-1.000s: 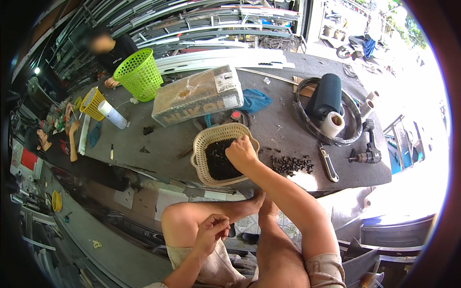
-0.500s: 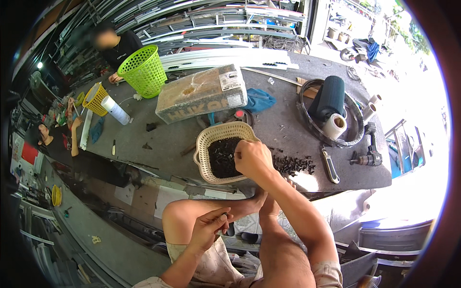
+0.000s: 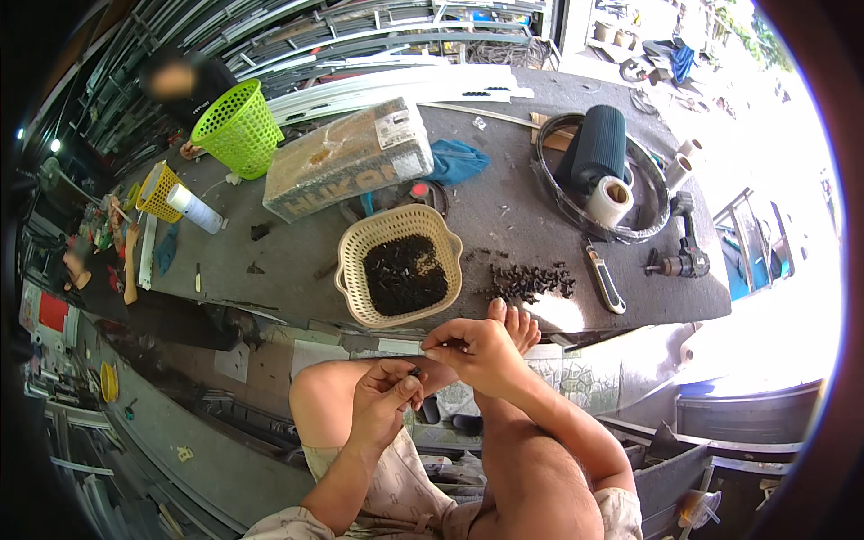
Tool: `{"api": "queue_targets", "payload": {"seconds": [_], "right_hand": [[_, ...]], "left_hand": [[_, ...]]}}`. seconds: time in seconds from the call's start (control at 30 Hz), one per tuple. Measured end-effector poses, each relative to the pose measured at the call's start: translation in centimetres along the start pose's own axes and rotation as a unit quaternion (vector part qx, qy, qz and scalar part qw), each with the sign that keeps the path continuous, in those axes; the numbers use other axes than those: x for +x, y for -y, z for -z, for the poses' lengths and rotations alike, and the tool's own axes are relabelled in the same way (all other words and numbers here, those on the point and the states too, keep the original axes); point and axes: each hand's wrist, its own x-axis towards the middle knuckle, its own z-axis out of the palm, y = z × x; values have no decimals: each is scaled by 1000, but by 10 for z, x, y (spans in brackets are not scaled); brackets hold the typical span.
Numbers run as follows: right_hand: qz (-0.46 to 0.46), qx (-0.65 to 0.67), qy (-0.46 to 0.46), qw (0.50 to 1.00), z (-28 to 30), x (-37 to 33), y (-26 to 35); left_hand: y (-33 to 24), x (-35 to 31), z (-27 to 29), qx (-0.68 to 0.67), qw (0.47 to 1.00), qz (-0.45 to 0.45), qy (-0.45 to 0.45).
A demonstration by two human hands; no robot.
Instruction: The person sits at a workbench and repeatedly picks small black rubber rings from a basket, trims them with a utility knife, and places the trimmed pieces back into the basket. The person works one item at a time, using the knife to cut off small edges or flash from each ring.
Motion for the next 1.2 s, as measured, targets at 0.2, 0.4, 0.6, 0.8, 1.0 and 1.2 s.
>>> {"api": "queue_targets", "payload": {"seconds": [0.2,0.4,0.6,0.8,1.0,1.2], "right_hand": [[32,45,2,998,-1,-7,2],[18,56,10,998,-1,-11,-5],[16,65,28,997,0,-15,-4],[20,70,46,996,2,-15,2],[23,34,37,998,0,-16,2],[17,7,8,1000,-6,-16,-3]], "left_hand": [[4,5,-12,8,1000,-8,-12],[5,9,-15,19,1000,-7,-22],[0,7,-18,59,997,1,-55],[-4,3,-23,104,990,4,-94],[1,2,-24,118,987,-1,-111],[7,4,-30,130,984,-12,-119]]}}
